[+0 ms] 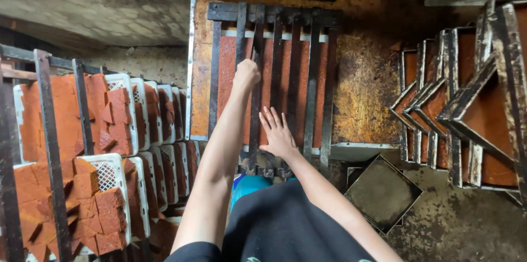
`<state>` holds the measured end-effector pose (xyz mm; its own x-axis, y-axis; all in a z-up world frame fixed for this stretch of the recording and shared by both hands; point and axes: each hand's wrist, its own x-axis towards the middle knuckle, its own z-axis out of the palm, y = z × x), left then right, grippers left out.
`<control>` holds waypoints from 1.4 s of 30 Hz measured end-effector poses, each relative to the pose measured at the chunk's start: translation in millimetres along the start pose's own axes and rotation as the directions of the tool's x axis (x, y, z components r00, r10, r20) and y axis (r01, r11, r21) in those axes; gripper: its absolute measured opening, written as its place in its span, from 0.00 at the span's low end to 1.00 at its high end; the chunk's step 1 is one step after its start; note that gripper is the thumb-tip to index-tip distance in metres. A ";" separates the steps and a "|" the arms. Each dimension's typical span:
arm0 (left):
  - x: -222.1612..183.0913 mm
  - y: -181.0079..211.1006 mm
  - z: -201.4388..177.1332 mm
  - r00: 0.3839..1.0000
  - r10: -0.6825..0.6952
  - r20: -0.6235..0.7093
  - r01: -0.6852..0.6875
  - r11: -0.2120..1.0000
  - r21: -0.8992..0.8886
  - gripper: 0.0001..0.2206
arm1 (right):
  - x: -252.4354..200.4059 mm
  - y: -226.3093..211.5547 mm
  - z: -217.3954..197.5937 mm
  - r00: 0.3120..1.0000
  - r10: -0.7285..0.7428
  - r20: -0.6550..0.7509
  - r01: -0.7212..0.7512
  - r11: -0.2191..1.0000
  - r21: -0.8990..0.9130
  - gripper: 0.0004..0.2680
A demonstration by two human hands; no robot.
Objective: Cutting large rectangular sheets of bread into smaller pieces using a metal grid guide and a knife in a bakery production area.
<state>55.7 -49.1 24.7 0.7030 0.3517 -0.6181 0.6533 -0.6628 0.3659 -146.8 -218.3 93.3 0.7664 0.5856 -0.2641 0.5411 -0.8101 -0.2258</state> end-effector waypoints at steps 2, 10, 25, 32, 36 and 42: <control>15.7 3.1 2.7 0.999 0.010 0.038 -0.010 1.000 -0.010 0.15 | 0.5 1.8 -1.6 1.000 -0.003 -0.021 0.004 1.000 0.009 0.48; 9.2 -34.9 39.5 0.993 0.107 -0.053 -0.109 0.993 -0.034 0.19 | 2.8 0.0 7.8 1.000 0.024 -0.008 -0.024 0.999 0.024 0.46; -242.7 -137.8 70.8 0.999 0.020 -0.048 -0.023 0.997 -0.077 0.17 | -1.5 -1.6 9.2 0.995 0.001 -0.097 0.000 1.000 0.013 0.42; -334.2 -195.9 91.7 0.989 -0.123 0.080 0.126 0.991 -0.037 0.16 | -1.5 -0.9 18.0 0.990 0.003 -0.140 -0.001 1.000 0.011 0.42; -360.6 -212.6 89.0 0.965 -0.198 0.169 0.207 0.978 -0.033 0.18 | -3.7 -1.9 18.8 0.988 -0.011 -0.152 0.012 1.000 0.006 0.42; -325.3 -163.0 53.3 0.970 -0.193 0.150 0.209 0.973 -0.096 0.15 | -3.1 -6.6 16.1 0.989 -0.024 -0.145 0.024 1.000 -0.002 0.43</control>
<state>-294.5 -90.7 129.0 0.5132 0.3701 -0.7744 0.8097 -0.5081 0.2937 -158.3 -214.3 80.5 0.7951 0.5945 -0.1200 0.5602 -0.7957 -0.2302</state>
